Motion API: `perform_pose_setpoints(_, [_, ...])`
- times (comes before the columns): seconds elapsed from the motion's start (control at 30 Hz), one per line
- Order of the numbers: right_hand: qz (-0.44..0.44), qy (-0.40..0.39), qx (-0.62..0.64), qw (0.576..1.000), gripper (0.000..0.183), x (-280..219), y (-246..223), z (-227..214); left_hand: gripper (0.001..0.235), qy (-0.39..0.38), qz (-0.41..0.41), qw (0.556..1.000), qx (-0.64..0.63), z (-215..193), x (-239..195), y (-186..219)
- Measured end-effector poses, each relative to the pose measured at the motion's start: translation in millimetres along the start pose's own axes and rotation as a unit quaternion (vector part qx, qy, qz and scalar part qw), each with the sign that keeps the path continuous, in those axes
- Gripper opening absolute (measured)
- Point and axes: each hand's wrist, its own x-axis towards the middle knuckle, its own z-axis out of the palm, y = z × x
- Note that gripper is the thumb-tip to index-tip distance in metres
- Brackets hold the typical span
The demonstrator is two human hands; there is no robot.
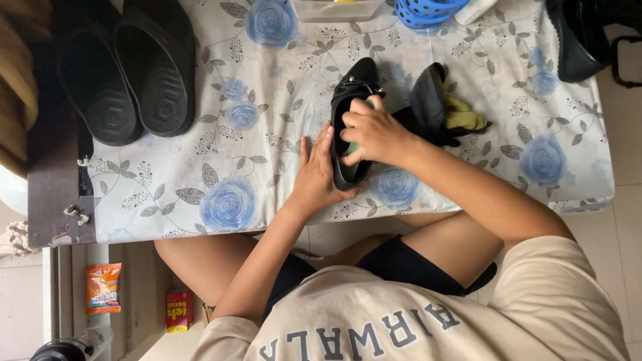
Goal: The person scrubs a black high-heeled shoe with a green toothbrush, focusing on the upper and toe areas. They hold the shoe steady with one hand while brushing with the other, occasionally adjusting the shoe's position on the table.
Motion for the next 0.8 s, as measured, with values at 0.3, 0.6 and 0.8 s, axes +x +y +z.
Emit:
perform_pose_setpoints(0.3, [-0.013, 0.011, -0.044, 0.999, 0.036, -2.2, -3.6, -8.8, 0.124, -0.002, 0.009, 1.000, 0.002, -1.2, 2.9, -0.6])
perform_pose_setpoints(0.6, [-0.045, 0.025, -0.147, 0.988, 0.049, -10.0, 13.6, 6.8, 0.125, -0.059, -0.025, 0.998, 0.018, -0.7, 3.7, 0.1])
perform_pose_setpoints(0.8, [0.032, 0.033, -0.252, 0.967, 0.055, -13.0, 75.9, -3.9, 0.126, -0.064, -0.025, 0.998, 0.015, -0.5, 4.0, 0.3])
